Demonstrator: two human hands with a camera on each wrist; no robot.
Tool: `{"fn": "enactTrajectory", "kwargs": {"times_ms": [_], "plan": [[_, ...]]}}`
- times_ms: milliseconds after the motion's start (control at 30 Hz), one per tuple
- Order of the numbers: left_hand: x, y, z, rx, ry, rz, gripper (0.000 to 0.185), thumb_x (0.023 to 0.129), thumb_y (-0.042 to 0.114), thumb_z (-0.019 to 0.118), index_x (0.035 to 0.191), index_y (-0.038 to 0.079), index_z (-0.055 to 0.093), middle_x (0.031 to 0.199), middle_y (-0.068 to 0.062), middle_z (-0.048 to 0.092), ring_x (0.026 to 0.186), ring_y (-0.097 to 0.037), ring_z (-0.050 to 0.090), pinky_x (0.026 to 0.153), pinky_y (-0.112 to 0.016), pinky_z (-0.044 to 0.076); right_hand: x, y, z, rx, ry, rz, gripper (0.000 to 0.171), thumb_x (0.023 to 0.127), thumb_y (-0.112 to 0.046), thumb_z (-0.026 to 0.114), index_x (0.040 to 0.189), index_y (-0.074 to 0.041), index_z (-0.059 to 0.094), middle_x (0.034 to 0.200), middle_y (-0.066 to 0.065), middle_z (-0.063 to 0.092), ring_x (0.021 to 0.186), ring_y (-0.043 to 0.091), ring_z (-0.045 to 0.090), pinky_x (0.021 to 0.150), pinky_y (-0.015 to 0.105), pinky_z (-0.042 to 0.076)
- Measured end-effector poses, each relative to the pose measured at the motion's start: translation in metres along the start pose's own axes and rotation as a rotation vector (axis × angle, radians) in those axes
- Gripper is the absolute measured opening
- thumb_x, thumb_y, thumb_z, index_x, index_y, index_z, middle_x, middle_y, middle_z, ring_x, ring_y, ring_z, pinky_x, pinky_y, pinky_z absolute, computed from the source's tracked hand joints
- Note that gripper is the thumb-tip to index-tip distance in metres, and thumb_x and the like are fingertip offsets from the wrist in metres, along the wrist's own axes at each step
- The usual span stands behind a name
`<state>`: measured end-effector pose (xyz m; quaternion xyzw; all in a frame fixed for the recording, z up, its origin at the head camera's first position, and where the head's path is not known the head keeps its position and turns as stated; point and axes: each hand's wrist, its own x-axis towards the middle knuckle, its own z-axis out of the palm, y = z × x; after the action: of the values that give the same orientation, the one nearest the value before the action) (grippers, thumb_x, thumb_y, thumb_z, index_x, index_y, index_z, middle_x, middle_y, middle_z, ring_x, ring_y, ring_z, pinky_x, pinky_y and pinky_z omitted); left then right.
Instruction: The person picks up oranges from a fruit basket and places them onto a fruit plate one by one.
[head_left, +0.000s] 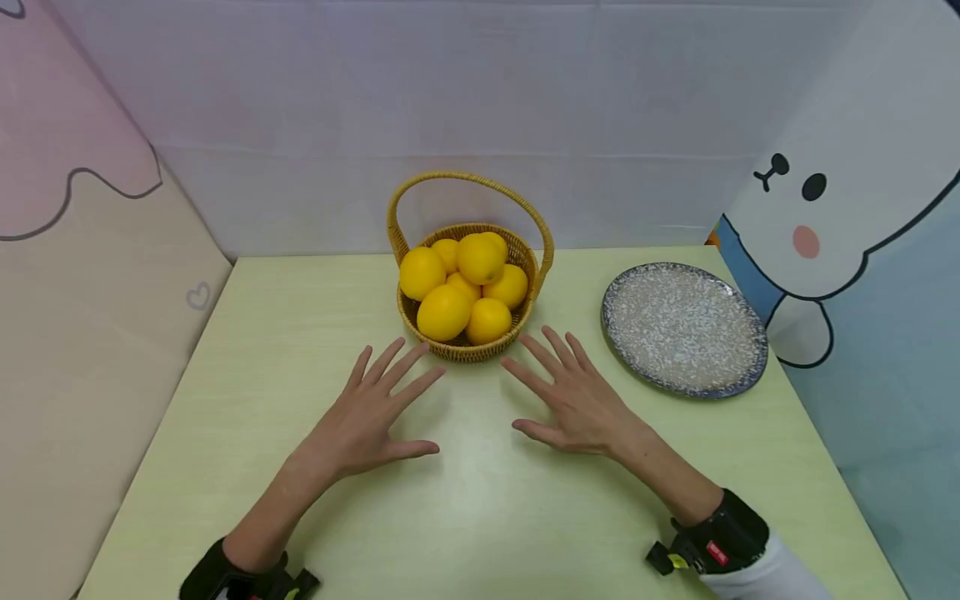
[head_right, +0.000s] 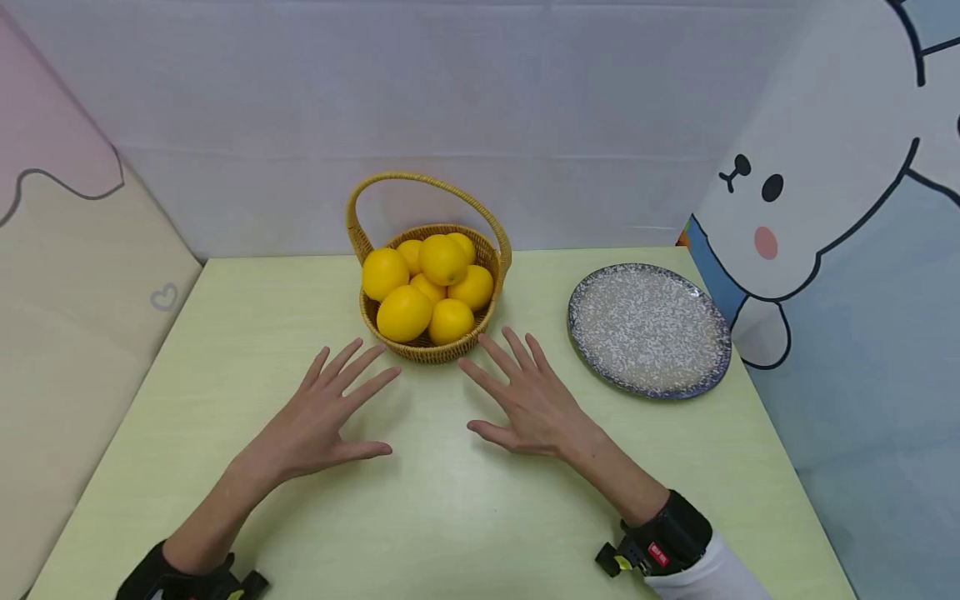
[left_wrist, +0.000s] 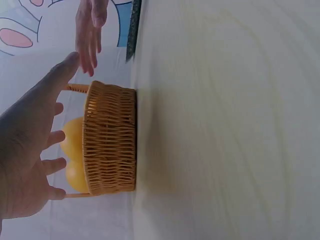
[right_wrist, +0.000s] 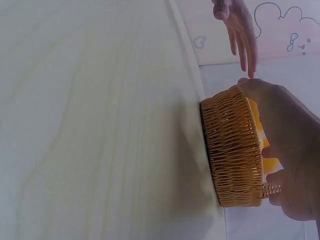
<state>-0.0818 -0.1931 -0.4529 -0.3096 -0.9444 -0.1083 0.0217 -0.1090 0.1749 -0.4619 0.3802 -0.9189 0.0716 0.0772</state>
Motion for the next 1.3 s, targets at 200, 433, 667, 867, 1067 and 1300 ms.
{"fn": "enactTrajectory", "kwargs": {"times_ms": [200,433,667,867,1067,1300], "plan": [[0.003,-0.01,-0.017,-0.035,0.142,0.027,0.103,0.088,0.067,0.091,0.172,0.027,0.047,0.185,-0.007,0.036,0.173,-0.041,0.028,0.137,-0.076,0.019,0.002,0.002,-0.006,0.029,0.017,-0.005,0.087,0.1,-0.063,0.074,0.173,-0.026,0.044,0.181,0.02,0.04,0.171,0.052,0.03,0.136,0.076,0.028],[0.016,-0.033,-0.033,-0.213,0.446,0.057,0.088,0.104,0.071,0.07,0.169,0.015,0.051,0.176,-0.016,0.048,0.164,-0.043,0.043,0.14,-0.06,0.03,0.004,0.001,-0.013,0.059,0.072,-0.021,0.085,0.102,-0.065,0.07,0.172,-0.024,0.046,0.179,0.02,0.042,0.171,0.052,0.029,0.136,0.076,0.026],[0.049,-0.062,-0.033,-0.465,0.761,0.004,0.067,0.104,0.037,0.081,0.159,0.005,0.061,0.167,-0.018,0.058,0.155,-0.04,0.053,0.133,-0.031,0.038,0.007,-0.001,-0.02,0.075,0.107,-0.026,0.082,0.11,-0.075,0.051,0.174,-0.025,0.043,0.182,0.019,0.039,0.172,0.05,0.027,0.138,0.074,0.024],[0.079,-0.081,-0.031,-0.602,0.787,-0.131,0.068,0.101,0.009,0.079,0.165,0.012,0.055,0.17,-0.009,0.055,0.156,-0.031,0.054,0.129,-0.051,0.046,0.01,-0.004,-0.025,0.088,0.146,-0.038,0.086,0.111,-0.081,0.033,0.173,-0.023,0.045,0.181,0.019,0.039,0.172,0.05,0.028,0.137,0.074,0.025],[0.11,-0.094,-0.03,-0.8,0.724,-0.281,0.069,0.11,0.025,0.074,0.172,0.022,0.043,0.175,-0.003,0.047,0.161,-0.027,0.049,0.134,-0.058,0.041,0.013,-0.005,-0.028,0.097,0.167,-0.043,0.088,0.111,-0.083,0.028,0.173,-0.022,0.045,0.181,0.019,0.04,0.172,0.05,0.028,0.137,0.073,0.025],[0.149,-0.107,-0.035,-1.02,0.633,-0.316,0.069,0.114,0.032,0.069,0.174,0.017,0.039,0.173,-0.014,0.048,0.162,-0.035,0.048,0.135,-0.053,0.042,0.018,-0.007,-0.031,0.108,0.159,-0.039,0.082,0.111,-0.074,0.05,0.173,-0.021,0.045,0.18,0.021,0.041,0.172,0.05,0.029,0.138,0.073,0.026]]}}
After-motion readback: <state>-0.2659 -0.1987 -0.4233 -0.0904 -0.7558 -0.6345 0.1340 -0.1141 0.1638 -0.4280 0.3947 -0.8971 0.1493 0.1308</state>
